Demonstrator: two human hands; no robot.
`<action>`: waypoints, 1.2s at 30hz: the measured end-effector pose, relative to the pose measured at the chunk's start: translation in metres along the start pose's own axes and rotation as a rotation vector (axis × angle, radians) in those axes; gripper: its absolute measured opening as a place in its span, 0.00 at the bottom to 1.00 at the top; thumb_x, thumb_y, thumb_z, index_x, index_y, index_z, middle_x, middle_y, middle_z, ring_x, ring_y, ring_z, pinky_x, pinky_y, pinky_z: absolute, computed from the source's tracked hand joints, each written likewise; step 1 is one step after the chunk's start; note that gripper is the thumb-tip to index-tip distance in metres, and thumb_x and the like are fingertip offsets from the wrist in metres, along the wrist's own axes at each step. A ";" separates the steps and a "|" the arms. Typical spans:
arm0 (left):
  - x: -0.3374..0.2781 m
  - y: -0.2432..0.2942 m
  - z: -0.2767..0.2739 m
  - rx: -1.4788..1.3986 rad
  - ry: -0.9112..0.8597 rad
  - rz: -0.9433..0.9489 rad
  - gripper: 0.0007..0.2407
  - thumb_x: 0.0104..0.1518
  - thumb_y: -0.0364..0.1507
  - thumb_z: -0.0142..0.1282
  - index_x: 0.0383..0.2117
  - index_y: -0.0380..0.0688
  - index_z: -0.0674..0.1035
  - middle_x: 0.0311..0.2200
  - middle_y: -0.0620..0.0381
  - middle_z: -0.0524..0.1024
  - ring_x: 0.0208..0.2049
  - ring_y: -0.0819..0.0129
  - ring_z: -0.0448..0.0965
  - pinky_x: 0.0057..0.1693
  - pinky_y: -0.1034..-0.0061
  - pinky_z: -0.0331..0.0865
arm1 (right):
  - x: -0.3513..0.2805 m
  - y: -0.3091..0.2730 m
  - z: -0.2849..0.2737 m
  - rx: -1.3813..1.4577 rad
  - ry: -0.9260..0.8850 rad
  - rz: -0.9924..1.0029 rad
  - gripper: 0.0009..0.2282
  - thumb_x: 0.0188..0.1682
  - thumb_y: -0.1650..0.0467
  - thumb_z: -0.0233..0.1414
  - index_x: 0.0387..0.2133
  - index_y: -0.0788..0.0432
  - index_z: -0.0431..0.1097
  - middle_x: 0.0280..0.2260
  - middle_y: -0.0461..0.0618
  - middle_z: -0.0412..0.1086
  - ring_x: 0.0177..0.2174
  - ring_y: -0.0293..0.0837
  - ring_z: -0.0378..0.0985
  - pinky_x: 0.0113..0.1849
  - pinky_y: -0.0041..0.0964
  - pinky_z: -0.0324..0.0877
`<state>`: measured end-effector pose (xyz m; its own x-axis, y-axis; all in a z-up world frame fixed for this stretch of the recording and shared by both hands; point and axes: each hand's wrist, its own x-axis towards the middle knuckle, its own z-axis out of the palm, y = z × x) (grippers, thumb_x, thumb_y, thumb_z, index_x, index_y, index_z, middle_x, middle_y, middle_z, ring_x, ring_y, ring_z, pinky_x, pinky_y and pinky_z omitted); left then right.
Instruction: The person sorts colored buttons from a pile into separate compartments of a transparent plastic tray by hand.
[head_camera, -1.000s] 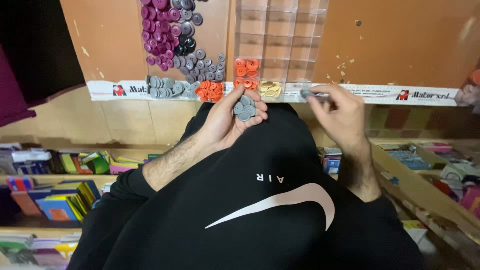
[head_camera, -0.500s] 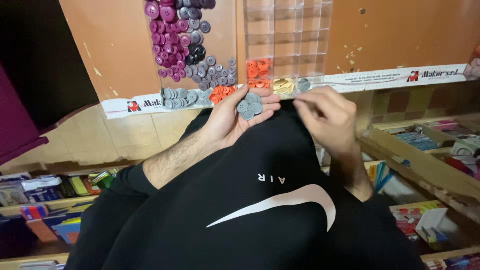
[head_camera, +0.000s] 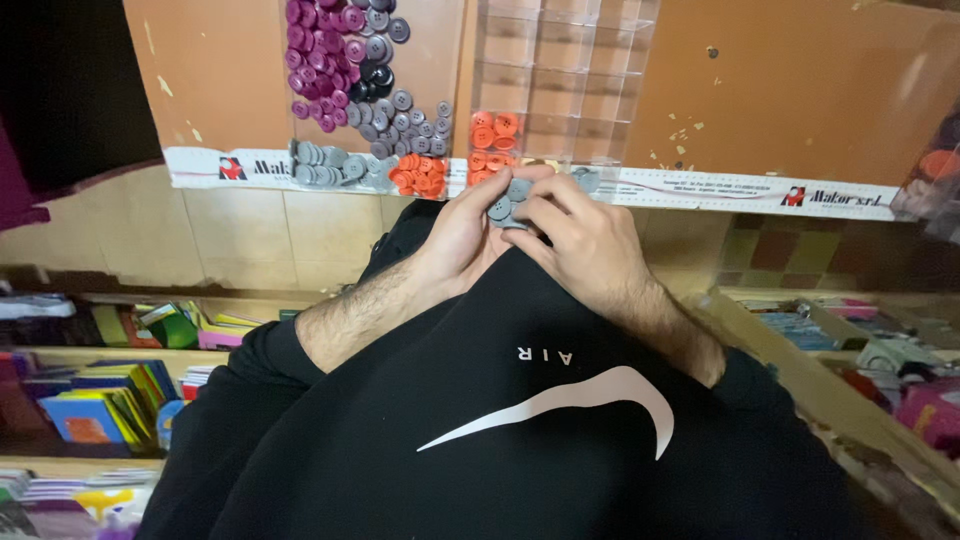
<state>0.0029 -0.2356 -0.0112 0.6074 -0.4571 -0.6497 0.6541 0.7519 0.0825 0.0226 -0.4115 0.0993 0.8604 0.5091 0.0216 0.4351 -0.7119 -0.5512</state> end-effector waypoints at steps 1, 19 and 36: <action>-0.002 -0.001 0.009 -0.005 0.003 0.007 0.18 0.82 0.34 0.58 0.65 0.27 0.85 0.53 0.34 0.91 0.48 0.44 0.97 0.51 0.51 0.97 | -0.001 0.003 -0.003 0.003 -0.005 -0.008 0.08 0.60 0.69 0.74 0.45 0.57 0.84 0.44 0.45 0.76 0.35 0.50 0.92 0.36 0.45 0.87; -0.015 0.001 0.040 0.005 -0.072 0.125 0.22 0.86 0.35 0.49 0.69 0.23 0.81 0.67 0.25 0.84 0.67 0.42 0.89 0.72 0.50 0.86 | -0.054 0.120 -0.027 0.261 0.170 0.234 0.13 0.60 0.77 0.77 0.54 0.52 0.90 0.38 0.50 0.85 0.39 0.53 0.92 0.42 0.45 0.86; -0.004 0.015 0.021 0.034 -0.102 0.089 0.22 0.86 0.35 0.48 0.71 0.23 0.79 0.67 0.21 0.82 0.67 0.39 0.88 0.72 0.49 0.86 | -0.045 0.106 -0.022 0.247 0.108 0.200 0.11 0.62 0.79 0.72 0.53 0.54 0.90 0.46 0.53 0.86 0.44 0.58 0.91 0.46 0.54 0.85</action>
<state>0.0200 -0.2330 0.0086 0.7052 -0.4366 -0.5586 0.6094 0.7760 0.1629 0.0357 -0.5207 0.0580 0.9511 0.3075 -0.0270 0.1882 -0.6469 -0.7390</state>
